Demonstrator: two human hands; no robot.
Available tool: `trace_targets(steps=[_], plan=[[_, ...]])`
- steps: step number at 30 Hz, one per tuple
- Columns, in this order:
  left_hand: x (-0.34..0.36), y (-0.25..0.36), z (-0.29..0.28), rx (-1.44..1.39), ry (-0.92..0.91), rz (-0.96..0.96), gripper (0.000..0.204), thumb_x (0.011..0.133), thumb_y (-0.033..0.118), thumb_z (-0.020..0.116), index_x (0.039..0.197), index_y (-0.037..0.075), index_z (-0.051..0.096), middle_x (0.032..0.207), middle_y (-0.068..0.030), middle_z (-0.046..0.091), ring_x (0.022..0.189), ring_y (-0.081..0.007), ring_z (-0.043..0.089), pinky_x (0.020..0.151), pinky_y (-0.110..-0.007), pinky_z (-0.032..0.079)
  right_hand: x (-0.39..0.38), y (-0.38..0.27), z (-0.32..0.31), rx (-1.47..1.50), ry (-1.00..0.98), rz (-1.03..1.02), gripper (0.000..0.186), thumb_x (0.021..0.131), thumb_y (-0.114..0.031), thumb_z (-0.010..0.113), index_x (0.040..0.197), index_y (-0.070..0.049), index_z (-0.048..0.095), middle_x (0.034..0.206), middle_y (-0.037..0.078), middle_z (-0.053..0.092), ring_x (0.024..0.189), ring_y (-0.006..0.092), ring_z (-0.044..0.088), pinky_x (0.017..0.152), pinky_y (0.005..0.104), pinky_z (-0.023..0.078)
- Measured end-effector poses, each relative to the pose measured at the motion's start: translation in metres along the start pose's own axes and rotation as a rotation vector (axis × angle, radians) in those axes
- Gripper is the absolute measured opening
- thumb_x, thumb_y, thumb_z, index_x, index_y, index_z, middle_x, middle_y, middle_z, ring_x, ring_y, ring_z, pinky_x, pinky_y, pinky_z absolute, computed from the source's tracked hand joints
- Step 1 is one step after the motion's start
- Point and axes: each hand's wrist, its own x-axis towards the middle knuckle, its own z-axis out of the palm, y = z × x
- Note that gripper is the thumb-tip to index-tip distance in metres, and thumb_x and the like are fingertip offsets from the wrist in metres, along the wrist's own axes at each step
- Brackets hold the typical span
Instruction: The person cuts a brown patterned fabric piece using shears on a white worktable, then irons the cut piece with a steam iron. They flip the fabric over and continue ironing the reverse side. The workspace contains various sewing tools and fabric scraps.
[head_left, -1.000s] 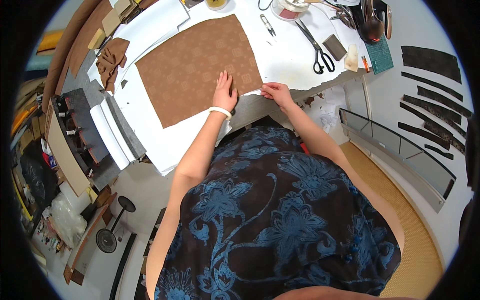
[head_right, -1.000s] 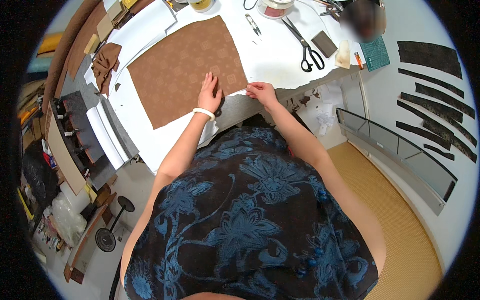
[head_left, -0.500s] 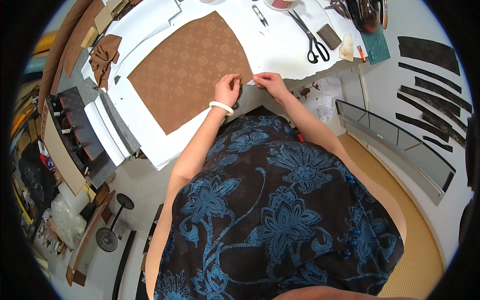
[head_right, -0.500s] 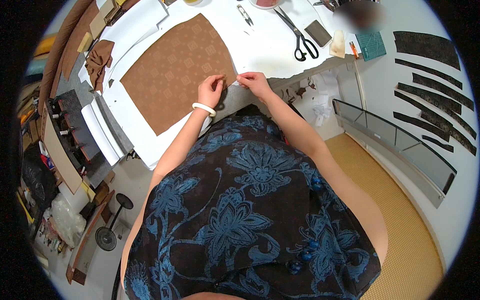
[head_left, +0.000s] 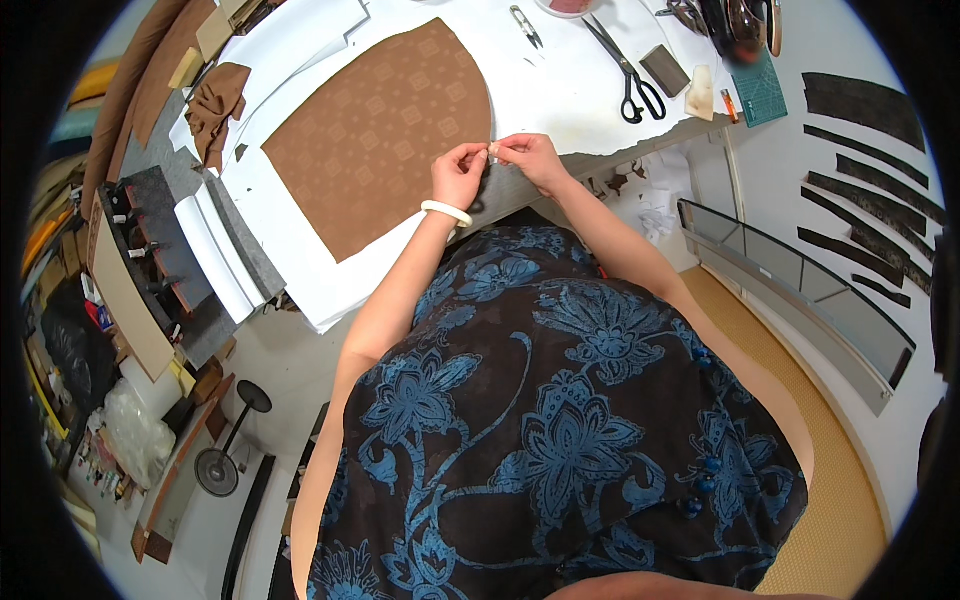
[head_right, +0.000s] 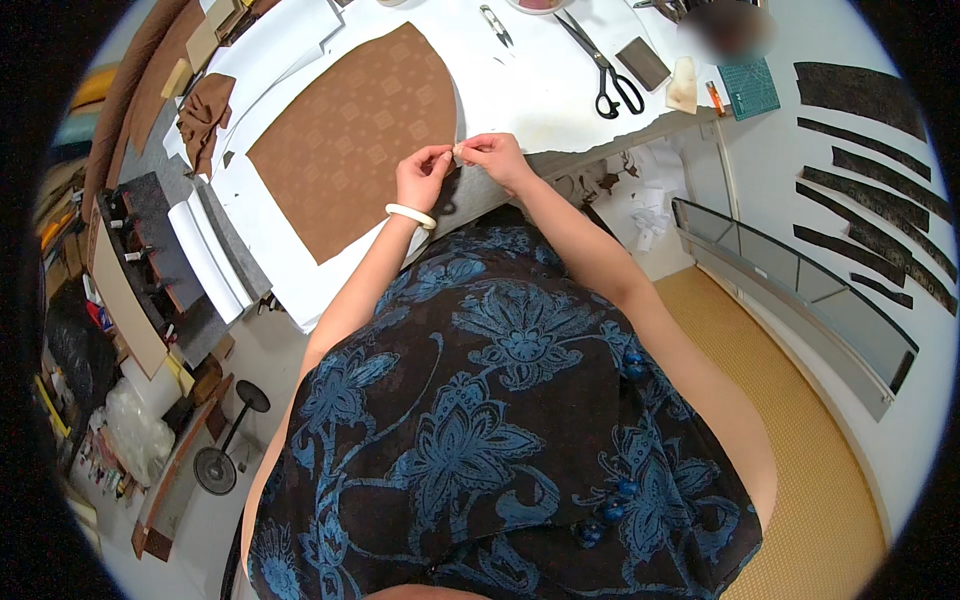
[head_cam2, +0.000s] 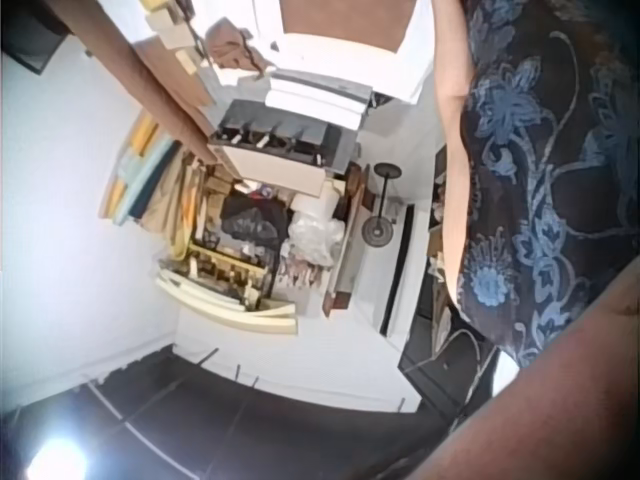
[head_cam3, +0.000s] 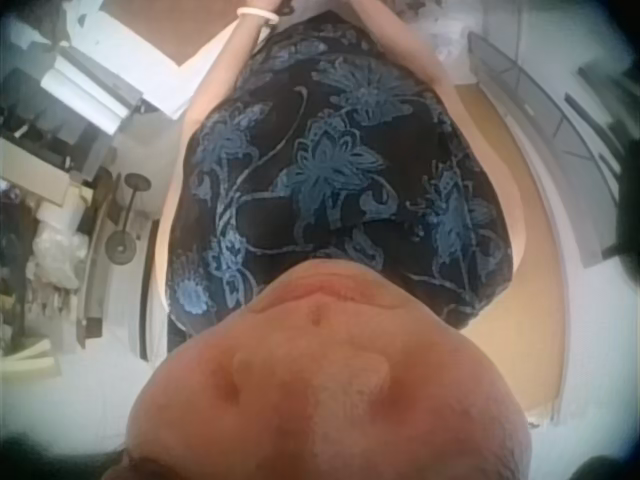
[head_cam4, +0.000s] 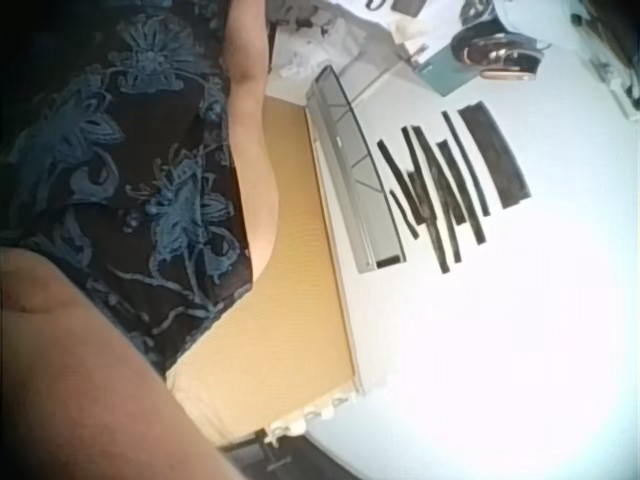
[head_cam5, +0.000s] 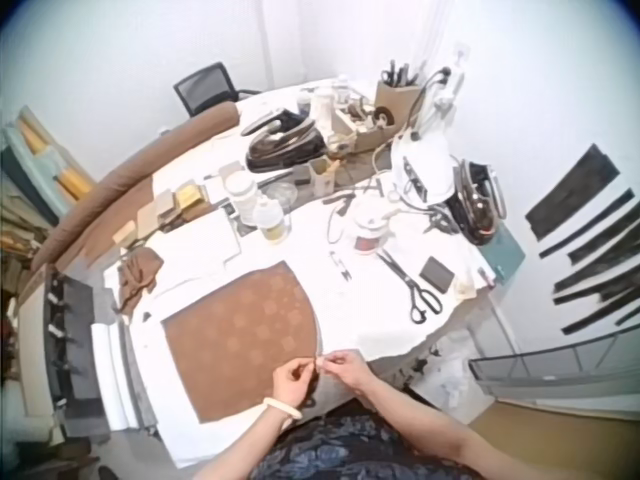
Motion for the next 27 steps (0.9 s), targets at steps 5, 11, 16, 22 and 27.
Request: trace_targets(steps=[5, 11, 16, 22, 27], plan=[[0.0, -0.005, -0.005, -0.105, -0.023, 0.052, 0.018, 0.096, 0.003, 0.07, 0.112, -0.004, 0.072, 0.096, -0.0074, 0.075, 0.083, -0.0116, 0.07, 0.078, -0.026, 0.059, 0.004, -0.002, 0.003, -0.037, -0.015, -0.018, 0.021, 0.092, -0.016, 0.08, 0.102, 0.002, 0.078, 0.088, 0.005, 0.075, 0.079, 0.0118, 0.067, 0.075, 0.0261, 0.055], [0.0, -0.001, -0.01, -0.182, 0.007, -0.061, 0.016, 0.097, 0.005, 0.071, 0.11, -0.004, 0.072, 0.094, -0.0059, 0.074, 0.079, -0.0095, 0.068, 0.073, -0.024, 0.058, 0.006, -0.006, 0.007, -0.032, -0.046, -0.015, 0.02, 0.092, -0.017, 0.08, 0.101, 0.001, 0.079, 0.087, 0.005, 0.075, 0.078, 0.0107, 0.066, 0.074, 0.0257, 0.055], [0.001, 0.004, -0.012, -0.24, 0.008, -0.114, 0.014, 0.098, 0.007, 0.071, 0.107, -0.002, 0.072, 0.091, -0.0041, 0.072, 0.079, -0.0083, 0.067, 0.071, -0.024, 0.057, 0.005, -0.006, 0.009, -0.006, -0.053, -0.003, 0.02, 0.094, -0.019, 0.079, 0.101, 0.0, 0.078, 0.086, 0.003, 0.074, 0.077, 0.0098, 0.065, 0.073, 0.0252, 0.055], [0.008, 0.008, -0.027, -0.753, -0.01, -0.386, 0.007, 0.098, 0.006, 0.066, 0.102, 0.002, 0.068, 0.093, -0.0055, 0.069, 0.08, -0.0149, 0.065, 0.08, -0.031, 0.058, 0.005, -0.006, 0.006, 0.097, -0.073, -0.003, 0.017, 0.097, -0.02, 0.074, 0.102, -0.004, 0.072, 0.09, 0.0, 0.07, 0.082, 0.009, 0.063, 0.078, 0.0251, 0.052], [0.016, -0.005, -0.039, -0.815, 0.029, -0.375, 0.007, 0.096, 0.01, 0.065, 0.1, 0.004, 0.066, 0.1, -0.0062, 0.069, 0.101, -0.0195, 0.064, 0.1, -0.037, 0.05, 0.0, -0.013, 0.001, 0.112, -0.058, 0.034, 0.013, 0.099, -0.019, 0.071, 0.103, -0.006, 0.071, 0.093, 0.0, 0.068, 0.087, 0.0095, 0.064, 0.083, 0.0264, 0.053]])
